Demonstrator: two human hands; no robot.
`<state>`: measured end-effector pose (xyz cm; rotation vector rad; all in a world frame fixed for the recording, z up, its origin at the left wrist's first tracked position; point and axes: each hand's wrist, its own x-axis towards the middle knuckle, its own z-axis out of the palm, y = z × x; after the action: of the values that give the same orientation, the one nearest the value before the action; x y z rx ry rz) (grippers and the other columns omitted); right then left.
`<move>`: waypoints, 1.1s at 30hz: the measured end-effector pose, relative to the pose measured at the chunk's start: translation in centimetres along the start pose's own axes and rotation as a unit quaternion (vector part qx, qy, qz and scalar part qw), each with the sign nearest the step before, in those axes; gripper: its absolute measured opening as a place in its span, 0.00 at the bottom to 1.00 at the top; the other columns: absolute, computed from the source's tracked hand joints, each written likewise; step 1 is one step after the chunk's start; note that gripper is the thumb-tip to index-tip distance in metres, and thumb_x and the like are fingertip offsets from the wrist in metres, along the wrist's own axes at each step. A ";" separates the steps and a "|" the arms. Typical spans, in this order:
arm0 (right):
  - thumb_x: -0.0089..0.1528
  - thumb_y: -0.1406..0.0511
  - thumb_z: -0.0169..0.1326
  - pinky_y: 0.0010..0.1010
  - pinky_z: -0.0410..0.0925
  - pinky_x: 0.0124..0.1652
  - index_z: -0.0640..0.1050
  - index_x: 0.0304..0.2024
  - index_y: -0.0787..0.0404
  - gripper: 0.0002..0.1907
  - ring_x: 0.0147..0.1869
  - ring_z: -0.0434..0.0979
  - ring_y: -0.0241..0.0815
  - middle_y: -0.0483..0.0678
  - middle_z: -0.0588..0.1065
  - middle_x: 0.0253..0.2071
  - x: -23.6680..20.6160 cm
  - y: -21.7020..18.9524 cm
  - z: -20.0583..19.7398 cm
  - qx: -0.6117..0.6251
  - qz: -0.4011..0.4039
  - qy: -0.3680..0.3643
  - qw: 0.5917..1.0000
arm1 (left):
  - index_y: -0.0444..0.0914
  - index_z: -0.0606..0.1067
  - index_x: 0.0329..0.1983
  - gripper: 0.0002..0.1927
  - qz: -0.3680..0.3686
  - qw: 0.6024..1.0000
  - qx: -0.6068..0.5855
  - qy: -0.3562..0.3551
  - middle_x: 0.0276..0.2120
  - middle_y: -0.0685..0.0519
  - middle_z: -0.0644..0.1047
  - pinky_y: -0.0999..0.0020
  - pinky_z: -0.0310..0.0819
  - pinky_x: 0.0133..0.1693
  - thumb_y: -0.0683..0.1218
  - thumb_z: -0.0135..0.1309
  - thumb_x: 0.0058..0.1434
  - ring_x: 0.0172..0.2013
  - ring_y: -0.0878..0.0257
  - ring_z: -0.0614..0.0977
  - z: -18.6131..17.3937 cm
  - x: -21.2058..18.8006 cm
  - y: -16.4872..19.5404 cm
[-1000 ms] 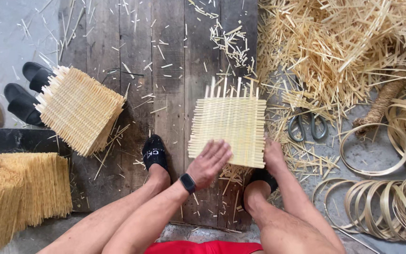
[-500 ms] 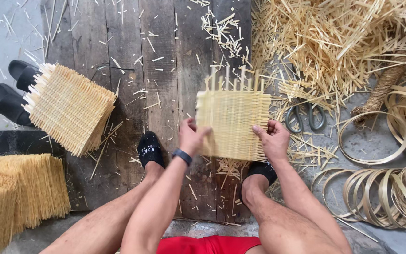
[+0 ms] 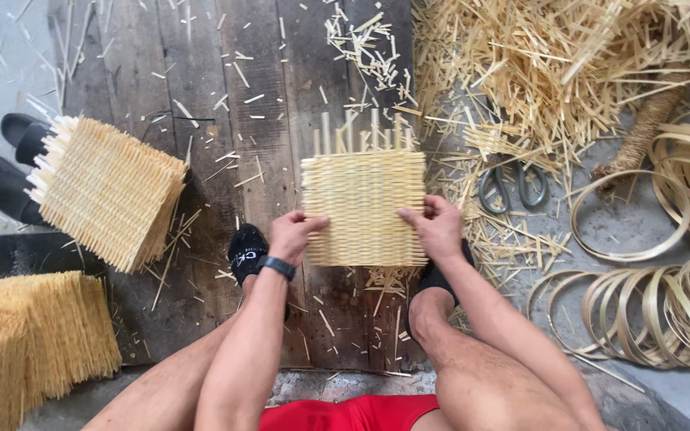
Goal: The person sits on the floor and repeatedly trims the edges of woven bamboo mats using shears. They place a circular wooden template over the mat, cut around it, and then remove the template to reveal a circular basket. The process is repeated for multiple mats.
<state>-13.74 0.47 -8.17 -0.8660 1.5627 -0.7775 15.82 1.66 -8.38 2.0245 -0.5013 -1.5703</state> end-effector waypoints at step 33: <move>0.65 0.61 0.51 0.45 0.58 0.67 0.78 0.48 0.56 0.12 0.64 0.70 0.50 0.48 0.75 0.57 -4.0 9.8 -29.6 -0.654 0.060 0.072 0.751 | 0.32 0.65 0.65 0.29 0.174 0.972 -0.098 0.119 0.46 0.49 0.76 0.69 0.81 0.38 0.39 0.62 0.62 0.39 0.62 0.82 -5.2 -2.5 -1.3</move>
<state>-43.76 9.61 -10.00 -1.6619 2.2277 0.5545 20.14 5.02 -6.25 1.8255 -0.5497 -1.1058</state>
